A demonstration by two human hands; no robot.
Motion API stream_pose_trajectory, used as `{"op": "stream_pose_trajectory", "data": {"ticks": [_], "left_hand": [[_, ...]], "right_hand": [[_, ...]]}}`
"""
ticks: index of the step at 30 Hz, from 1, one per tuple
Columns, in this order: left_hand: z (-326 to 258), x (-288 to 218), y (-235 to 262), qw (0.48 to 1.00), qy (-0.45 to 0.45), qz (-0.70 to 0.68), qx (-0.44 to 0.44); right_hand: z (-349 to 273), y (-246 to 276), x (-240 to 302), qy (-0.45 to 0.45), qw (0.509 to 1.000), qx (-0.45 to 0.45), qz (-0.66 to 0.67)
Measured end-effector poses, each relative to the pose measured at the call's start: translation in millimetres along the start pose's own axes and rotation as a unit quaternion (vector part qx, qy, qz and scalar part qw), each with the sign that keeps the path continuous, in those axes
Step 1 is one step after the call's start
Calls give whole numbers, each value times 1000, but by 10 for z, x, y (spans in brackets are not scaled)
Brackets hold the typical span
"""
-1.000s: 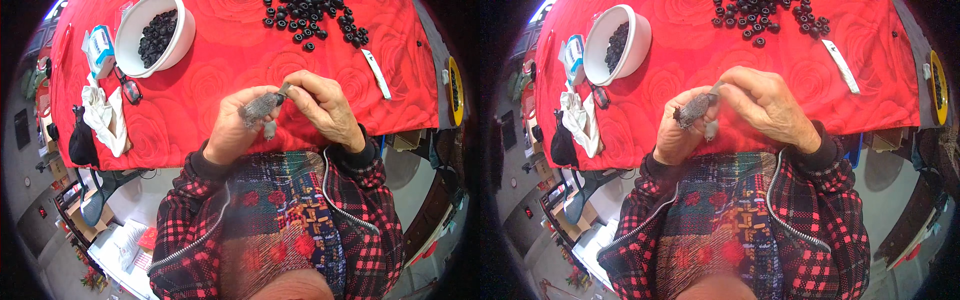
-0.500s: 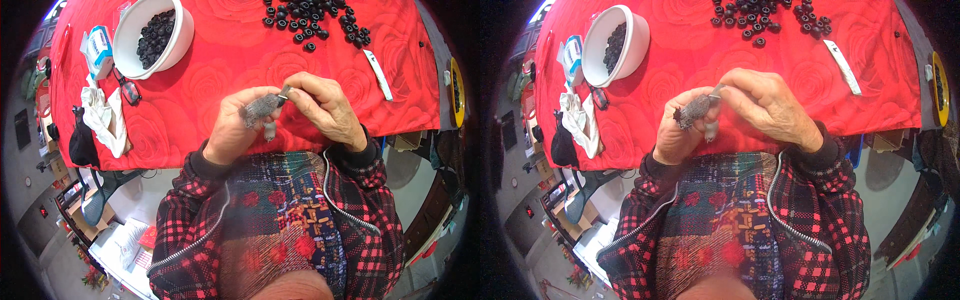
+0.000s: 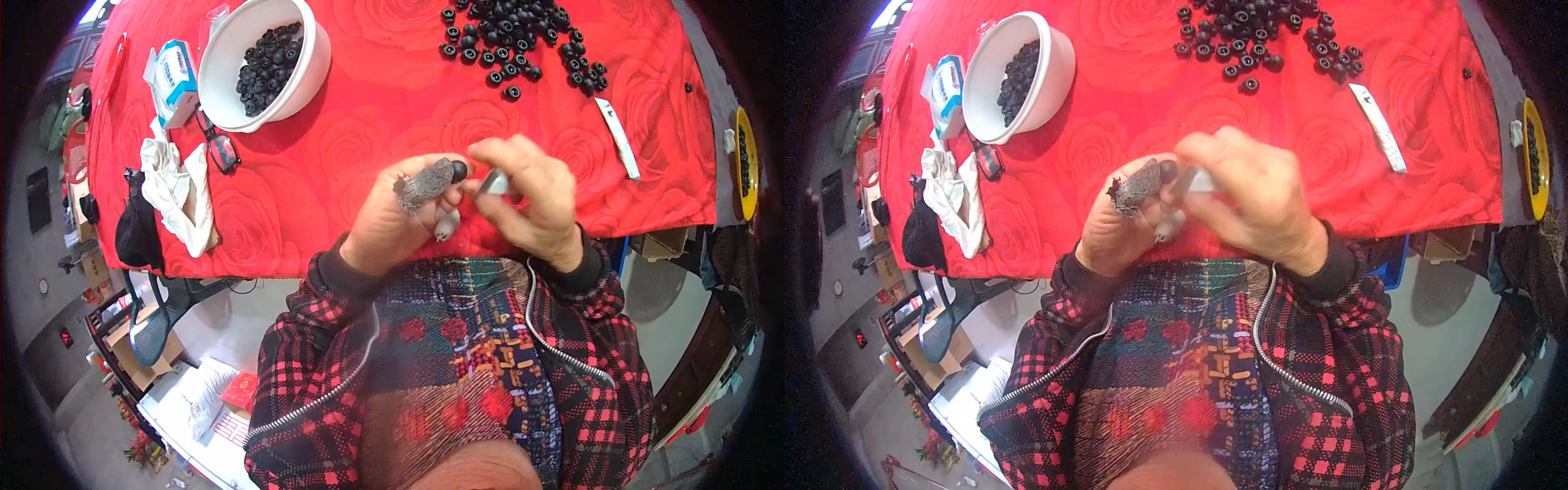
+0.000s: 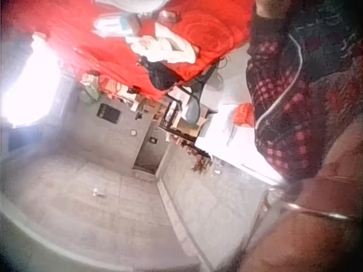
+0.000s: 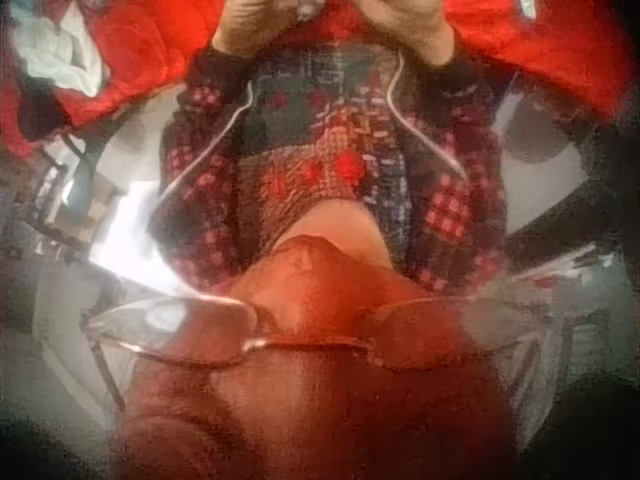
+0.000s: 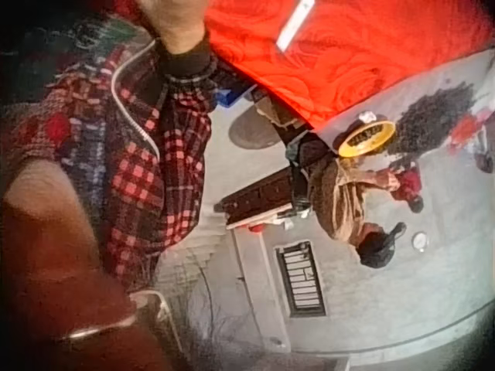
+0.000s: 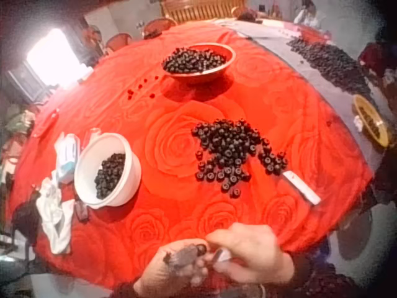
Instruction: The person sits at a table covered with a red cloth and repeatedly picks up small black beads. Using a small white tool, they rub the surface of each bead individually. The person handles the beads one at a time, rotating them in their hands while applying the tool, and then places them back on the table.
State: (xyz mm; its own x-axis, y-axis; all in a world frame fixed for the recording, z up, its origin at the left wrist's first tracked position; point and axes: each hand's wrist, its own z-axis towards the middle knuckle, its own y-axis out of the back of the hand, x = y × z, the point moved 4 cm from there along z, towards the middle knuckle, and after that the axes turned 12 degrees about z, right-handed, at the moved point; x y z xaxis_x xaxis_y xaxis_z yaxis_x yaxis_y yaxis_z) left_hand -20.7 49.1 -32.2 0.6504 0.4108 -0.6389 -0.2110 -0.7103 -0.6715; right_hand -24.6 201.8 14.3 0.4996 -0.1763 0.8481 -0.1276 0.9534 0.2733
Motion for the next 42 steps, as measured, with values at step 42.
{"op": "stream_pose_trajectory", "data": {"ticks": [42], "left_hand": [[1061,-827,97,518,-394,748,-128]], "right_hand": [[-168,-24,-387,-62,996,-28,-63]]}}
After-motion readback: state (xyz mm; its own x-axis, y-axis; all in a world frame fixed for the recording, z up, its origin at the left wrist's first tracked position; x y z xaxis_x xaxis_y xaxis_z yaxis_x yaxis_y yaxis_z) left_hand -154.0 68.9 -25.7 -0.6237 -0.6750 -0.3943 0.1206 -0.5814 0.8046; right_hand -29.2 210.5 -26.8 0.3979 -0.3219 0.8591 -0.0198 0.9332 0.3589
